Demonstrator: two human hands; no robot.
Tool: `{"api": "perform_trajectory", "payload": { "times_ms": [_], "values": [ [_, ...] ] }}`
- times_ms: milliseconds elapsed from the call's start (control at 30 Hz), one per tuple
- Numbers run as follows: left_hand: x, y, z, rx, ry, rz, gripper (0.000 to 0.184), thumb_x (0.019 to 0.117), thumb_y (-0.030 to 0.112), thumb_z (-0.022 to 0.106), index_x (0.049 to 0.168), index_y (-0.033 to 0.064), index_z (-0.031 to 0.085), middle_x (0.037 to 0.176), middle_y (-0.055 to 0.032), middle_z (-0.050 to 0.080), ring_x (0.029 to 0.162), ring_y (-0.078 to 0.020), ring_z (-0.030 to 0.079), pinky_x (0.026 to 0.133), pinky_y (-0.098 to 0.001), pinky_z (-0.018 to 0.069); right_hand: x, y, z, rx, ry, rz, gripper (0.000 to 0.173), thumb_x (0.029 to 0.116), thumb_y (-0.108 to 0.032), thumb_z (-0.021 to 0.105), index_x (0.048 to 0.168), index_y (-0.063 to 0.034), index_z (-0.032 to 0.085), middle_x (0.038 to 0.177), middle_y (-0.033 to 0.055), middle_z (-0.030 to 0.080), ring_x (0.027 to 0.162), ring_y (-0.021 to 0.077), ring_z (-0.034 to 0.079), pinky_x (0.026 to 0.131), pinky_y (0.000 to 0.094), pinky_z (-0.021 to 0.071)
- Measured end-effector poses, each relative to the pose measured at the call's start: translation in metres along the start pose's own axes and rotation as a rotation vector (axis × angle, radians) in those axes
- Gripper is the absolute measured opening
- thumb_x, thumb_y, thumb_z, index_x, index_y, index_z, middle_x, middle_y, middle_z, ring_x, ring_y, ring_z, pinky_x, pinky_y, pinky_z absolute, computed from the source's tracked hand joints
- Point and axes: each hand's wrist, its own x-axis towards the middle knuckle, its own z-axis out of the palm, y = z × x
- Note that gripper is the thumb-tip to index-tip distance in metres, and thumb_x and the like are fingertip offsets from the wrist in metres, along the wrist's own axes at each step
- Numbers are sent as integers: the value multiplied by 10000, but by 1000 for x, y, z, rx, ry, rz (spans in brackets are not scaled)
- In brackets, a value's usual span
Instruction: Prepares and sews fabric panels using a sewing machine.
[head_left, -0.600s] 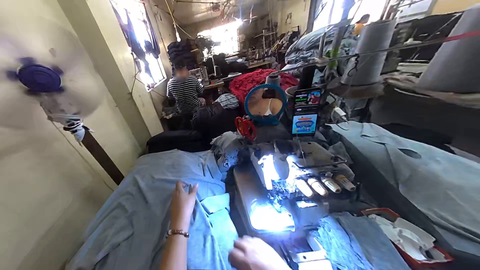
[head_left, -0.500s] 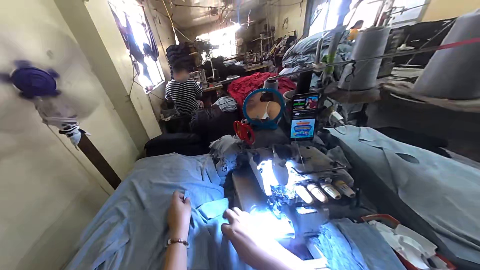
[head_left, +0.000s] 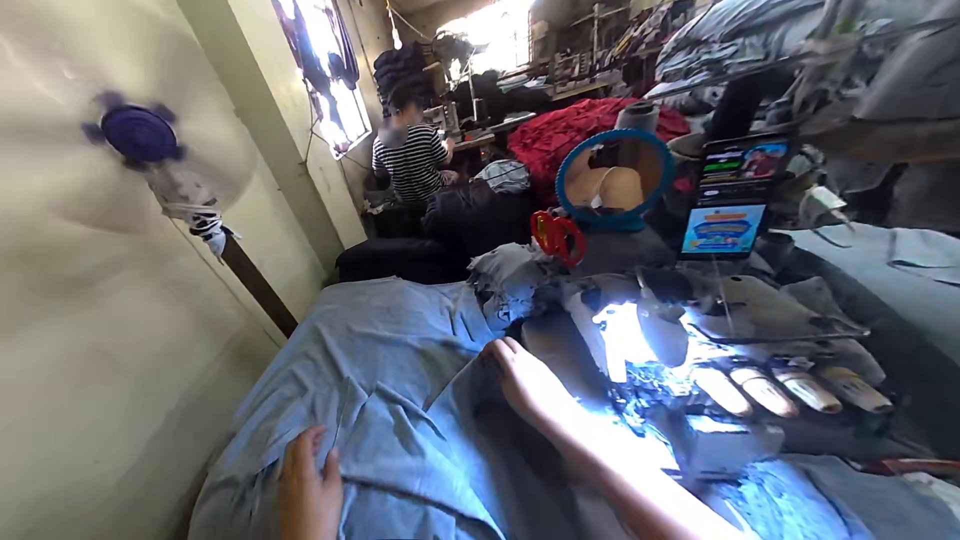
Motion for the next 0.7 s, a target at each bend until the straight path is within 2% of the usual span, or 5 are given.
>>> {"api": "perform_trajectory", "payload": {
  "times_ms": [100, 233, 433, 600, 700],
  "values": [
    [22, 32, 20, -2, -66, 115, 280, 997, 14, 530, 1232, -25, 678, 1215, -225, 672, 1116, -365, 665, 975, -507, 538, -2, 11, -2, 169, 113, 24, 348, 1029, -62, 475, 1357, -47, 592, 1188, 162, 694, 1102, 294, 681, 993, 455, 531],
    [64, 49, 65, 216, -431, -60, 511, 985, 7, 542, 1489, 89, 518, 1502, -200, 501, 1371, -367, 510, 1131, -501, 429, -4, 17, -6, 314, 197, 25, 332, 1008, -24, 480, 1299, -19, 642, 1214, 161, 701, 1136, 252, 673, 1010, 399, 515],
    [84, 58, 81, -13, -259, 60, 255, 934, 22, 607, 1159, 53, 721, 1212, -186, 664, 1181, -351, 614, 1016, -554, 467, 2, 20, -9, 490, 195, 135, 264, 1010, -67, 538, 1238, -21, 661, 1186, 134, 691, 1114, 186, 650, 999, 349, 501],
    [73, 140, 32, -616, -290, 498, 196, 938, -39, 520, 1076, -23, 659, 1018, -63, 688, 911, -69, 656, 835, -225, 555, -1, -1, -30, 982, 153, 151, 297, 930, 26, 604, 1225, 4, 633, 1077, 80, 725, 934, 106, 695, 832, 279, 567],
    [59, 172, 18, -667, -377, 594, 142, 968, 44, 579, 1050, 14, 691, 965, -13, 682, 864, -13, 637, 790, -175, 541, -15, -32, -50, 1069, 191, 157, 358, 897, -25, 681, 1250, -5, 623, 966, 71, 715, 817, 115, 681, 744, 281, 565]
  ]
}}
